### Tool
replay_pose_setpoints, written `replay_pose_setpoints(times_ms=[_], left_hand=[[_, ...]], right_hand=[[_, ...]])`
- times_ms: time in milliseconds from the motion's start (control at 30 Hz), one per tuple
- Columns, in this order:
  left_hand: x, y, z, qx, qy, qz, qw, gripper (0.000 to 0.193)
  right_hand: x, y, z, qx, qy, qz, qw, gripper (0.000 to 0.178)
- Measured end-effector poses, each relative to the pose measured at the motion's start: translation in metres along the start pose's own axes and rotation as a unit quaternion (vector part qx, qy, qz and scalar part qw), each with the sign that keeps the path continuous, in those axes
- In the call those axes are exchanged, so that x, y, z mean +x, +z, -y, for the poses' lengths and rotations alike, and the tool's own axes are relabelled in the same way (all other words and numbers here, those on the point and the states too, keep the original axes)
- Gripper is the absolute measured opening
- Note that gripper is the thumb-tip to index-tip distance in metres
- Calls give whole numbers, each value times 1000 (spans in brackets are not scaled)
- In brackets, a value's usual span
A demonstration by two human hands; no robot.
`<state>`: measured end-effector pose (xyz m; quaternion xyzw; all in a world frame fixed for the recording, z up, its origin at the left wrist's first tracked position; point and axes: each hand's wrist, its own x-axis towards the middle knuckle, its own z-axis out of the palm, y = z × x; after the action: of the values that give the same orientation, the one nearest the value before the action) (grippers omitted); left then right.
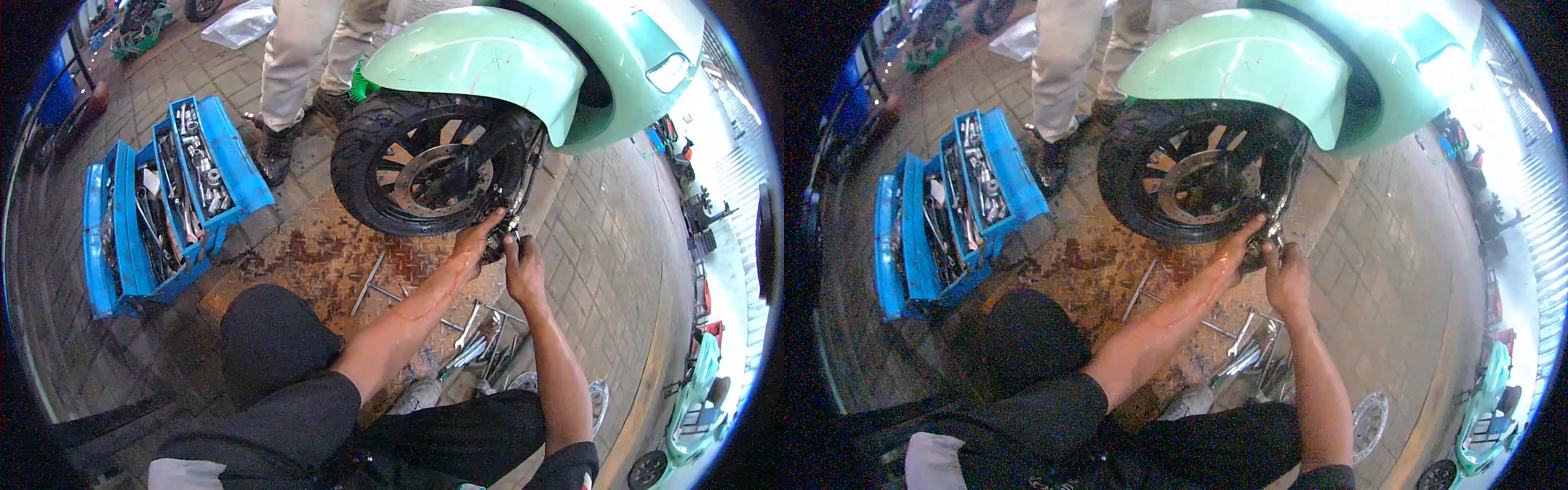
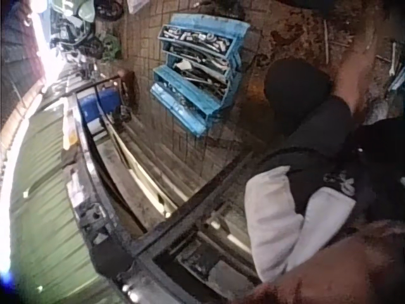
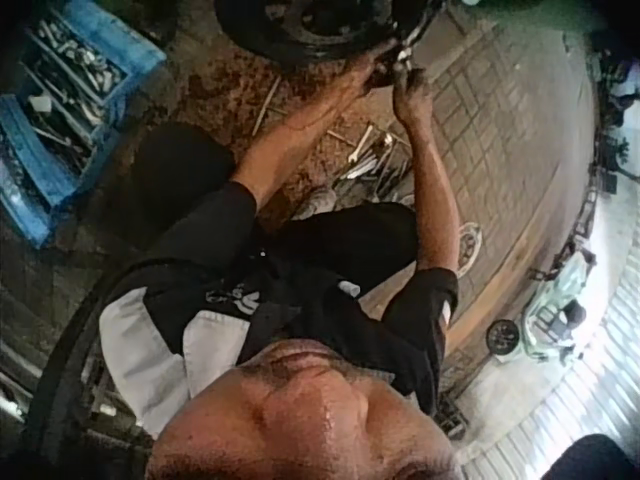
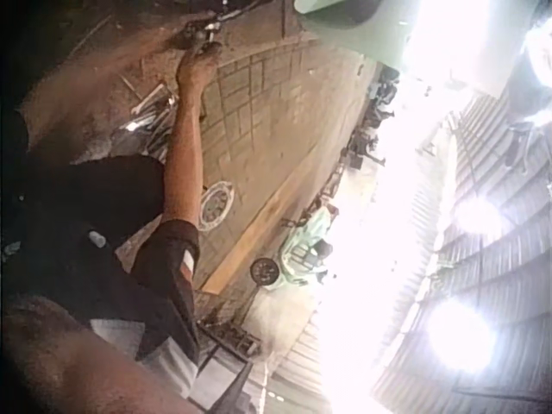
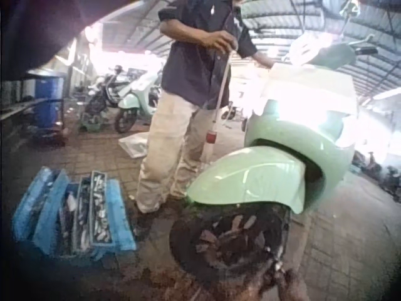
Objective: The person works on the front brake assembly of a scooter, using a wrench to tighten bolts and handling a fluid-filled syringe with a tube to bleed or fill the brake system. The person holds the brake caliper while another person operates the syringe, and they work together to manage the fluid line and assembly components.
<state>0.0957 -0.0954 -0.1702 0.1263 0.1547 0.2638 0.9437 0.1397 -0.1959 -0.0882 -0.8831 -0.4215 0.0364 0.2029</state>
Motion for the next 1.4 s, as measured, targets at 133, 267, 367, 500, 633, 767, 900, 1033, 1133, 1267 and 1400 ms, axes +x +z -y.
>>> replay_pose_setpoints(times_ms=[133, 267, 367, 500, 633, 767, 900, 1033, 1133, 1267, 1400], left_hand=[[-2, 8, -3, 43, -6, -15, 999, 29], [5, 10, -14, 31, 21, -10, 999, 31], [-8, 10, -13, 90, 29, 24, 995, 32], [-39, 18, -17, 112, -49, -49, 991, 33], [-28, -4, -26, 57, -70, 18, 996, 31], [-29, -1, -34, 50, -65, 48, 995, 30], [-8, -16, -26, 38, -54, 45, 997, 31], [-13, -12, -26, 40, -59, 52, 996, 30], [-19, -5, -27, 40, -50, 52, 997, 29], [-22, -6, -31, 41, -57, 46, 996, 27], [-19, -18, -32, 52, -52, 25, 997, 30]], right_hand=[[3, -3, -1, 38, 37, 18, 998, 61], [3, -11, 20, 33, 57, 19, 998, 64], [1, 11, -6, 37, 16, -42, 998, 67], [-13, 14, -15, 94, 15, -36, 995, 57], [-11, 4, 8, 82, 31, 3, 996, 55], [-6, -2, 18, 73, 33, -11, 997, 57], [-3, -2, 16, 99, 47, 23, 994, 66], [-5, -8, 18, 84, 60, 19, 994, 65], [-4, -6, 16, 85, 75, 33, 993, 65], [-7, -3, 19, 86, 49, 0, 995, 64], [-6, 4, 19, 90, 48, 21, 995, 63]])
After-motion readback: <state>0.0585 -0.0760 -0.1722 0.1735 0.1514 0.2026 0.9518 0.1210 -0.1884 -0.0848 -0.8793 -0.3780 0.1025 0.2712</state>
